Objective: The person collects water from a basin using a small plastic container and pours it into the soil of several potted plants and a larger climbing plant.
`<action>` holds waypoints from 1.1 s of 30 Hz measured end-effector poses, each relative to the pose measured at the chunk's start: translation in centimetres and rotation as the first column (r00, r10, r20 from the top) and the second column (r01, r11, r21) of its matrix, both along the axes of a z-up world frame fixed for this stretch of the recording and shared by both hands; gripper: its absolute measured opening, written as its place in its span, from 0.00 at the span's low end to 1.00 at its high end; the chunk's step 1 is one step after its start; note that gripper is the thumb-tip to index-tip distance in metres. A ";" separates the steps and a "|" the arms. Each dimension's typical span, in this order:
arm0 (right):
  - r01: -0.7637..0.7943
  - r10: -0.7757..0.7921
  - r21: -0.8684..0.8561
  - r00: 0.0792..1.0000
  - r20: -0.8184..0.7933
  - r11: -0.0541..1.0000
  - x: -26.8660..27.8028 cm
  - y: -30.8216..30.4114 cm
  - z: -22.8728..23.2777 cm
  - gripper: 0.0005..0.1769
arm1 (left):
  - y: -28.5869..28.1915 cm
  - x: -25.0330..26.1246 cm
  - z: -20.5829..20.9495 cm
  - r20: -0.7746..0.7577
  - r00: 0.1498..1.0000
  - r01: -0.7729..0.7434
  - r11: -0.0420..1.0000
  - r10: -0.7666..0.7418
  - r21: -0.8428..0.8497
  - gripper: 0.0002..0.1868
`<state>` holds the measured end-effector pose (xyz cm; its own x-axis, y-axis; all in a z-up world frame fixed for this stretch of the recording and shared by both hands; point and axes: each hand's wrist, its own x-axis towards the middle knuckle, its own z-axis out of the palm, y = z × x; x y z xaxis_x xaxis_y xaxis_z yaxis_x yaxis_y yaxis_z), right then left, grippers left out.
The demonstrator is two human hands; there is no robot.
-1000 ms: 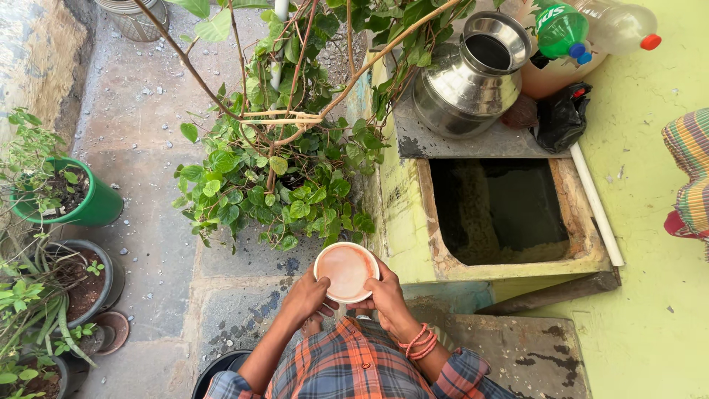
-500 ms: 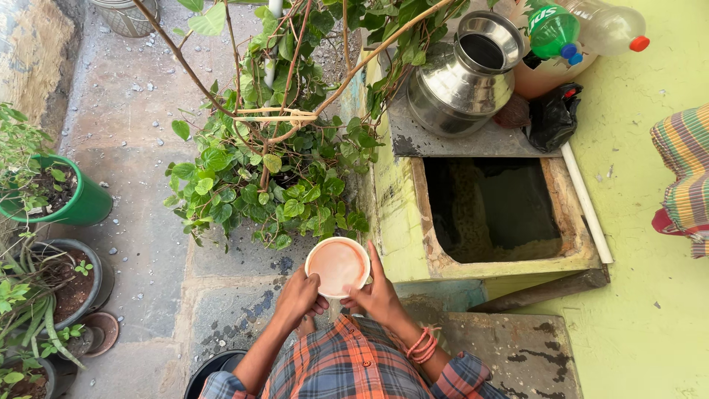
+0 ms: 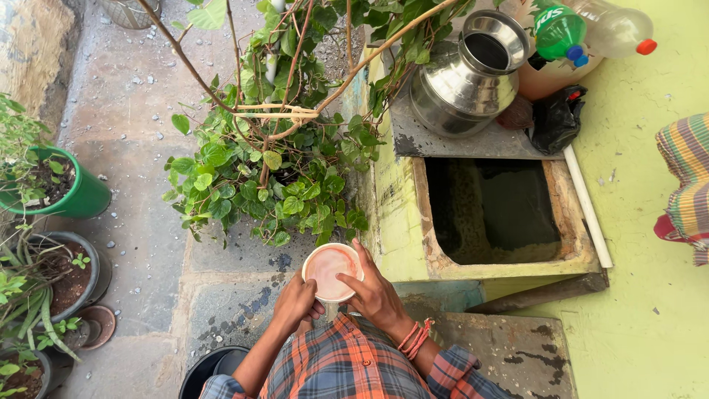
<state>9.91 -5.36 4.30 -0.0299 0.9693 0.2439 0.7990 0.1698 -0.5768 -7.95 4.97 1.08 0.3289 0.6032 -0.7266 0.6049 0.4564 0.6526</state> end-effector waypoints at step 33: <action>-0.123 0.108 0.170 0.990 0.095 0.978 -2.3 7.6 -2.7 0.09 | 5.2 -2.6 -2.4 0.218 0.935 -0.264 0.960 0.279 -0.094 0.27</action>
<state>7.65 2.26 1.58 -0.1668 0.9008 0.4008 0.8127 0.3558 -0.4615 -10.59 10.13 -1.37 0.3195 0.6489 -0.6905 0.2915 0.6260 0.7233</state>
